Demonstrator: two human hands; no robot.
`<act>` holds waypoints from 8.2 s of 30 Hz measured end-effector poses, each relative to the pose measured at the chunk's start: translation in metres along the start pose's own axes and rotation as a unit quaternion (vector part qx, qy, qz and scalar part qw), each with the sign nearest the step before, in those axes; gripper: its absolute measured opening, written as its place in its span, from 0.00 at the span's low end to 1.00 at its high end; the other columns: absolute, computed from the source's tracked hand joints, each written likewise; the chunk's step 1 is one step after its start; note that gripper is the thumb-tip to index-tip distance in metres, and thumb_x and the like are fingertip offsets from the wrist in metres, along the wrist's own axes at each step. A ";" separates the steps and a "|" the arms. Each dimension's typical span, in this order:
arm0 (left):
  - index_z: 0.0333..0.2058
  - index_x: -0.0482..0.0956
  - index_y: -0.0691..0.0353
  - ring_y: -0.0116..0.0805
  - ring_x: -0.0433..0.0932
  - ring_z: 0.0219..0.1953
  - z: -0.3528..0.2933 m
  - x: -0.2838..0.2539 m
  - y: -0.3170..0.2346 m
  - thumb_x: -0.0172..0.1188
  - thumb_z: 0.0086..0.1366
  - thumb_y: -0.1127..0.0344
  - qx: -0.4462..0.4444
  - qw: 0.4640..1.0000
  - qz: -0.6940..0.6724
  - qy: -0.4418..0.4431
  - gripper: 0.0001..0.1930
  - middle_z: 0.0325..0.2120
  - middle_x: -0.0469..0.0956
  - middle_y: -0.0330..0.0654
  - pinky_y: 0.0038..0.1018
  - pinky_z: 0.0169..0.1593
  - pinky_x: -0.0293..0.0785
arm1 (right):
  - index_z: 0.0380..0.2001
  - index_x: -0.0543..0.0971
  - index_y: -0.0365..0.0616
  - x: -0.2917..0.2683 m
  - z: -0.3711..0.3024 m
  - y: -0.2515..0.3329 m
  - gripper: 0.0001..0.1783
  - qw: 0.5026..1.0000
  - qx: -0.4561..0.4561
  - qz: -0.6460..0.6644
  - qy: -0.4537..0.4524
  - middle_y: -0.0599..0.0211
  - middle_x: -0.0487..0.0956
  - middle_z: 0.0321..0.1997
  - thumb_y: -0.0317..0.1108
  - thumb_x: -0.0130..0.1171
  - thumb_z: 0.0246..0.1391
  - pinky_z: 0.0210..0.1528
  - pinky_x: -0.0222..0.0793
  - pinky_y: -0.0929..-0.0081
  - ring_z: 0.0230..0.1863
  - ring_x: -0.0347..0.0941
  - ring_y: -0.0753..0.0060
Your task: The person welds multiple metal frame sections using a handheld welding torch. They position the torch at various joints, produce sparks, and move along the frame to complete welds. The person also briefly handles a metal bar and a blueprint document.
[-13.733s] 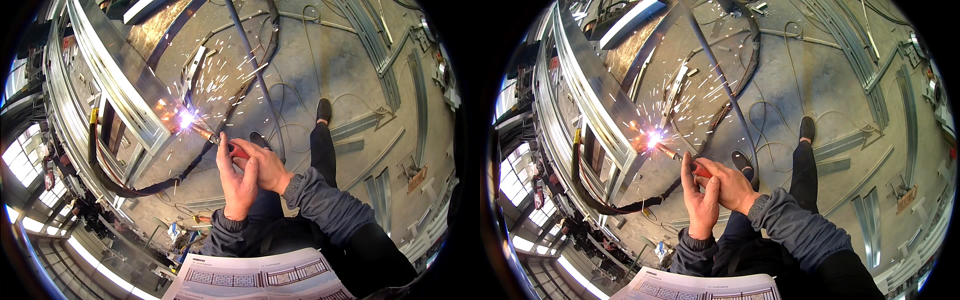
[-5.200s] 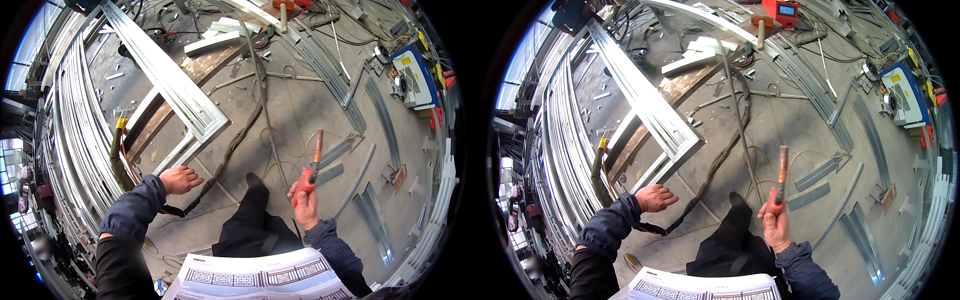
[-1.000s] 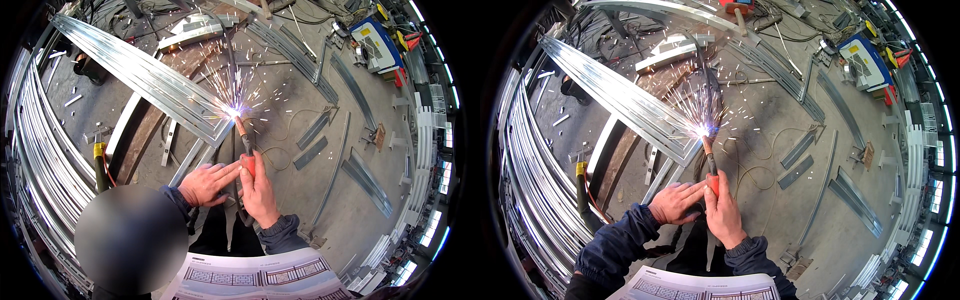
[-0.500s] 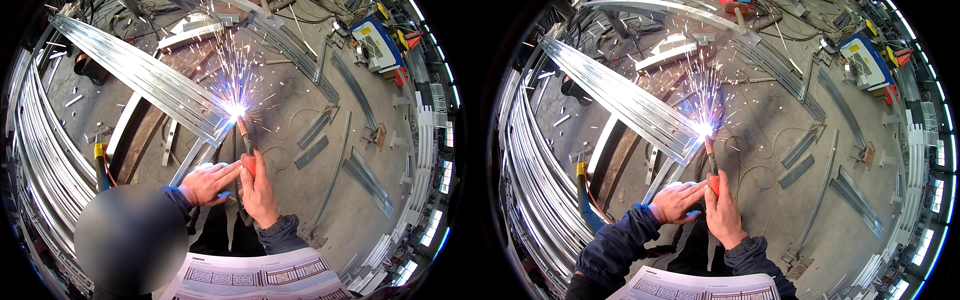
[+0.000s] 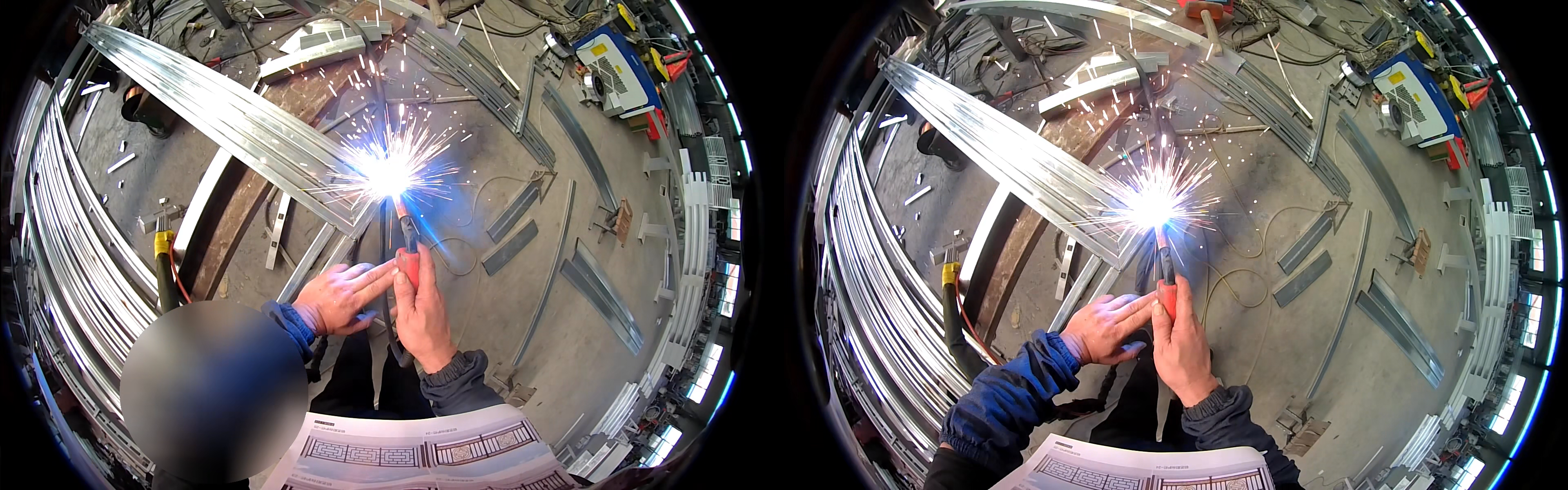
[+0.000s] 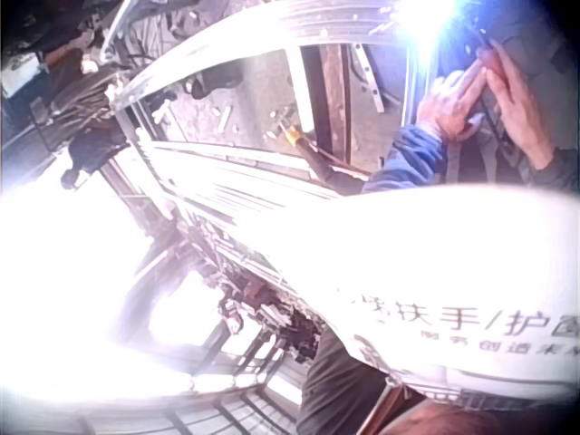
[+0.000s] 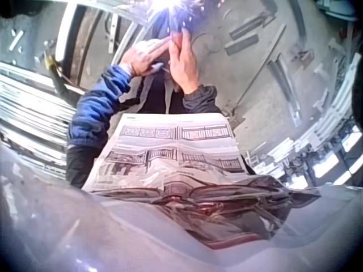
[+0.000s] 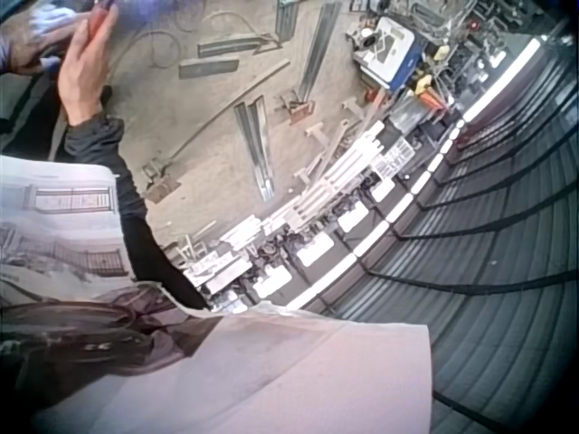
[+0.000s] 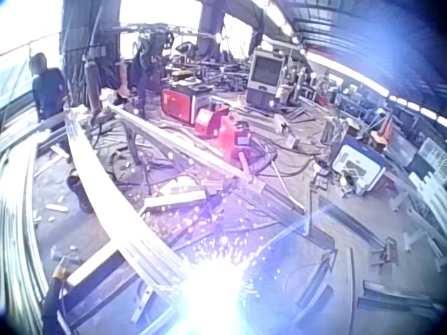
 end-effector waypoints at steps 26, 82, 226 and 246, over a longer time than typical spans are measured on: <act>0.75 0.69 0.60 0.49 0.84 0.51 -0.017 0.006 -0.003 0.77 0.59 0.61 0.071 0.995 -0.013 -0.064 0.46 0.63 0.81 0.48 0.40 0.55 0.83 | 0.80 0.62 0.47 -0.012 -0.078 -0.049 0.32 0.997 -0.035 0.004 0.075 0.56 0.86 0.55 0.43 0.56 0.81 0.50 0.81 0.64 0.47 0.85 0.55; 0.79 0.64 0.63 0.49 0.87 0.58 -0.054 0.036 -0.012 0.78 0.59 0.53 -0.093 0.988 0.078 -0.098 0.53 0.75 0.71 0.49 0.36 0.49 0.89 | 0.80 0.62 0.44 0.008 -0.060 -0.038 0.35 0.984 -0.128 -0.090 0.084 0.39 0.82 0.59 0.44 0.58 0.79 0.56 0.80 0.48 0.57 0.82 0.32; 0.76 0.69 0.66 0.46 0.88 0.36 -0.042 0.047 -0.010 0.77 0.48 0.63 -0.053 0.982 0.172 0.054 0.53 0.35 0.87 0.46 0.41 0.41 0.83 | 0.79 0.64 0.43 0.075 -0.062 -0.150 0.33 0.938 -0.072 0.336 0.045 0.53 0.86 0.55 0.43 0.59 0.81 0.58 0.81 0.62 0.56 0.86 0.51; 0.79 0.64 0.67 0.41 0.87 0.34 -0.036 0.047 -0.014 0.74 0.51 0.67 -0.041 0.981 0.183 0.053 0.54 0.35 0.87 0.40 0.38 0.39 0.81 | 0.79 0.64 0.45 0.079 -0.062 -0.154 0.32 0.934 -0.059 0.348 0.060 0.55 0.85 0.54 0.42 0.58 0.81 0.55 0.80 0.65 0.53 0.86 0.54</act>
Point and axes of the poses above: each hand's wrist, its own z-axis towards the middle knuckle, its own x-axis out of the palm, y = z × x, the point moved 2 cm from there along z, towards the middle knuckle
